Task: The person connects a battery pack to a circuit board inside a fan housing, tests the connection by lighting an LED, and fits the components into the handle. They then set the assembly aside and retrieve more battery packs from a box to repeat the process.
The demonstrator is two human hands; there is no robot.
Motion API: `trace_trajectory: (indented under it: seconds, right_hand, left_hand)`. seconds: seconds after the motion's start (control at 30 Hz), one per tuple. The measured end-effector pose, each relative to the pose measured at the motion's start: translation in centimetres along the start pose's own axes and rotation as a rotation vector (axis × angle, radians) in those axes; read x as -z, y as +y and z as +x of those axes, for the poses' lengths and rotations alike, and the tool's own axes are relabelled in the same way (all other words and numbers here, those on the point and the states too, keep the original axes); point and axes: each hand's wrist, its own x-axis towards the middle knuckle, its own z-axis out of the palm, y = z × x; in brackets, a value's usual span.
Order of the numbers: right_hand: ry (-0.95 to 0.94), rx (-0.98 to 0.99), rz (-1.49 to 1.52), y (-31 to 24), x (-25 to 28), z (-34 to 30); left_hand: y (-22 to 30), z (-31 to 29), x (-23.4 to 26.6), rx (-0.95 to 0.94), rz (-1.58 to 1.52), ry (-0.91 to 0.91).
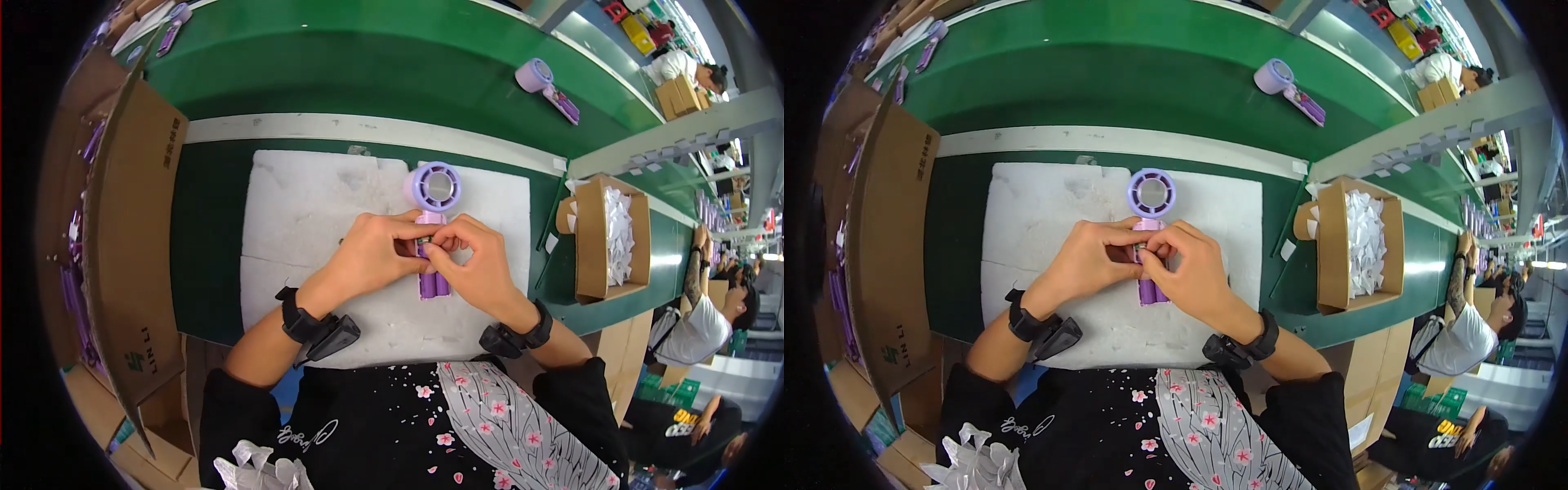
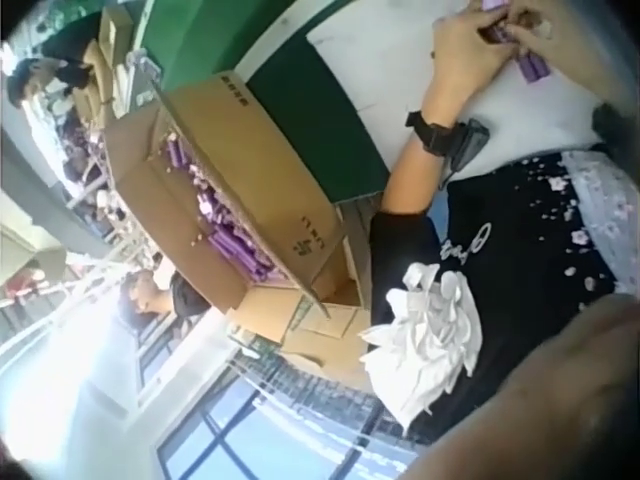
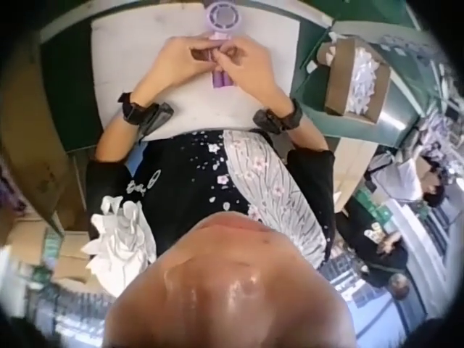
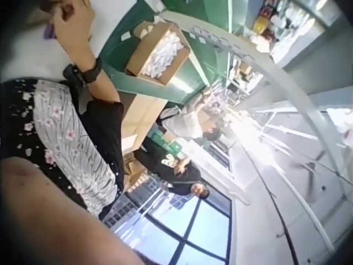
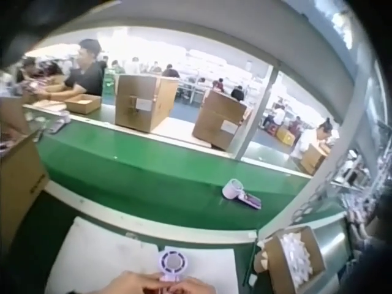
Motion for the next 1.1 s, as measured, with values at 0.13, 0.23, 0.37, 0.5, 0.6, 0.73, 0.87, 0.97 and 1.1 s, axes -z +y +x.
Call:
trace_trajectory:
  seconds: [0.13,0.23,0.37,0.5,0.6,0.73,0.87,0.97,1.1]
  right_hand:
    - [-0.127,0.059,-0.116,0.3,0.6,0.0]
    - [-0.218,0.175,-0.232,0.7,2.4,-0.4]
    - [-0.303,0.317,-0.34,0.0,3.2,-1.1]
    - [-0.311,0.336,-0.443,-0.8,3.0,-2.7]
    - [-0.291,0.378,-0.569,-0.5,2.5,-2.9]
    - [-0.285,0.313,-0.537,0.9,3.1,-0.8]
    - [0.115,0.362,-0.645,1.9,3.4,5.0]
    - [0.166,0.414,-0.628,1.5,2.8,5.3]
    - [-0.149,0.288,-0.342,2.6,1.3,4.6]
  left_hand:
    - [-0.6,0.1,-0.3,-0.011,0.012,0.021]
    - [-0.2,0.4,-0.5,-0.013,-0.019,-0.015]
    - [-0.6,0.6,-0.6,0.021,-0.016,-0.067]
    - [-1.1,0.8,-1.3,-0.017,-0.028,-0.032]
    - [-1.5,1.0,-1.7,-0.065,-0.001,-0.039]
    - [-0.9,1.3,-1.6,0.001,-0.094,0.096]
    - [-2.1,2.2,-1.1,-0.073,-0.099,0.276]
    - [-2.5,2.6,-1.2,-0.08,-0.102,0.303]
    - [-3.4,2.6,-0.6,-0.053,-0.155,0.379]
